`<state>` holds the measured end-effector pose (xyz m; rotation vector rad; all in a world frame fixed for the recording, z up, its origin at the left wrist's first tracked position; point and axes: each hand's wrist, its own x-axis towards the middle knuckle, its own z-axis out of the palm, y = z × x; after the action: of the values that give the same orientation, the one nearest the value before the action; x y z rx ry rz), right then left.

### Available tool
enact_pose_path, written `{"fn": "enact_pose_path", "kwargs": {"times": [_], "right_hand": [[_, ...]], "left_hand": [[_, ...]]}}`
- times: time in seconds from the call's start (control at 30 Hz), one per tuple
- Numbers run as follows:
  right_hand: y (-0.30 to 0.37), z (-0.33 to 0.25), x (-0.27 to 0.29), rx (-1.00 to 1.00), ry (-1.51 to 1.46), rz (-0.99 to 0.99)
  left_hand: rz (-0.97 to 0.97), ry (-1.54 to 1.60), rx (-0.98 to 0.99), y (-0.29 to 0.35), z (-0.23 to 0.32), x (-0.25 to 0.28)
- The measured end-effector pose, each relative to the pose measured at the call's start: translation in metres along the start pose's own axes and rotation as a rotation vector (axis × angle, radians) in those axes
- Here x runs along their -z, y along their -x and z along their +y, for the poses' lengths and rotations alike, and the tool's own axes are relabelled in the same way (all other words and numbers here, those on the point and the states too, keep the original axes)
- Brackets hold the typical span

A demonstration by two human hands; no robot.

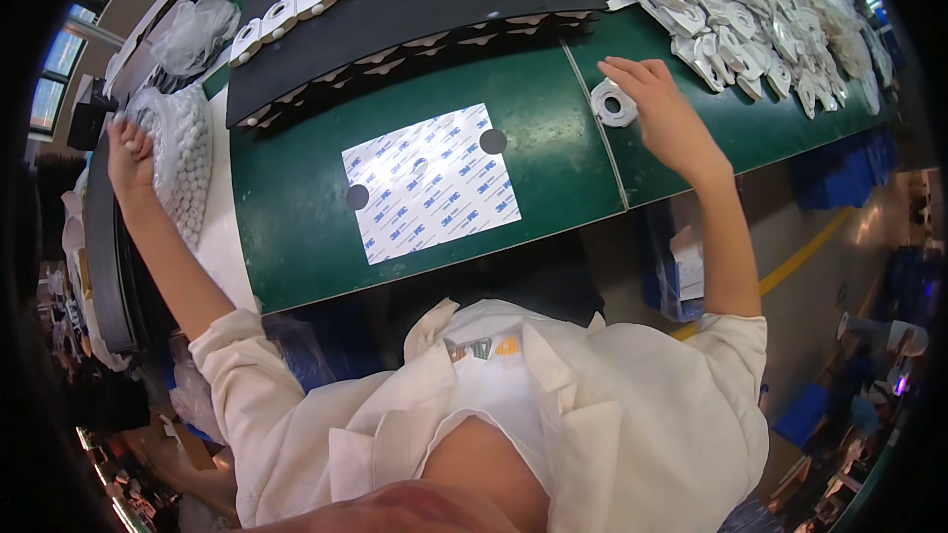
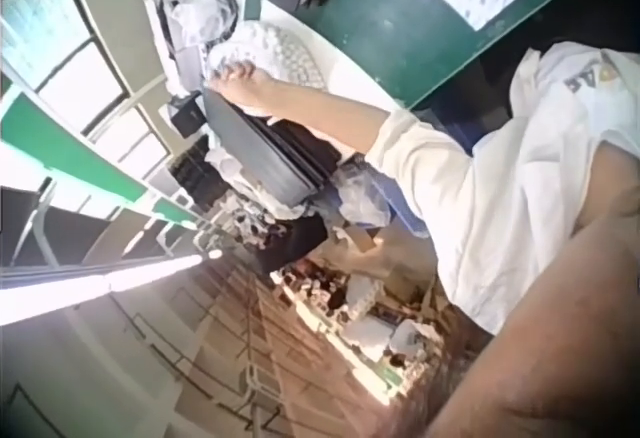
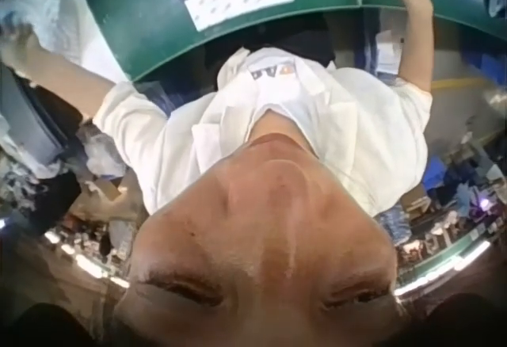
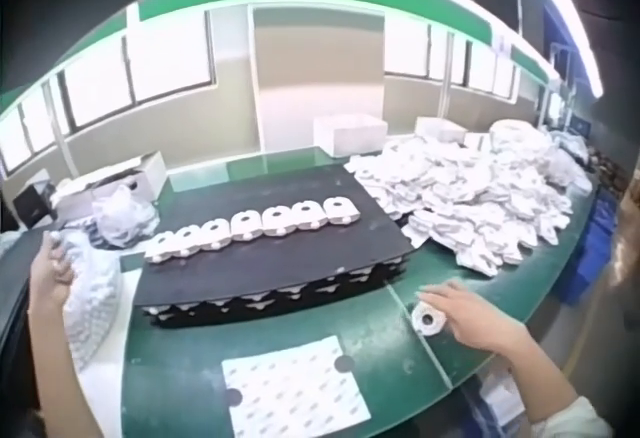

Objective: Assembling small white plastic components and organizing them into a grid-structured tray on an assembly line.

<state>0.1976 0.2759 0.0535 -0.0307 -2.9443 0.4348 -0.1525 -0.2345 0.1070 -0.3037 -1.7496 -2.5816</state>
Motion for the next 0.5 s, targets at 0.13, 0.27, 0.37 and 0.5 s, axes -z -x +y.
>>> {"fn": "enact_pose_path", "kwargs": {"times": [0.13, 0.27, 0.37, 0.5], "right_hand": [[-0.005, 0.010, 0.003, -0.066, 0.030, -0.152], [-0.023, -0.005, 0.017, -0.053, 0.133, -0.190], [-0.039, -0.024, 0.021, -0.104, 0.156, -0.287], [-0.052, -0.060, 0.002, 0.104, -0.257, -0.203]], "left_hand": [[-0.380, 0.308, 0.380, 0.067, -0.049, -0.104], [-0.596, 0.540, 0.760, 0.114, -0.102, -0.166], [-0.480, 0.372, 0.789, 0.133, -0.125, -0.197], [-0.442, 0.326, 0.751, 0.146, -0.144, -0.211]]}}
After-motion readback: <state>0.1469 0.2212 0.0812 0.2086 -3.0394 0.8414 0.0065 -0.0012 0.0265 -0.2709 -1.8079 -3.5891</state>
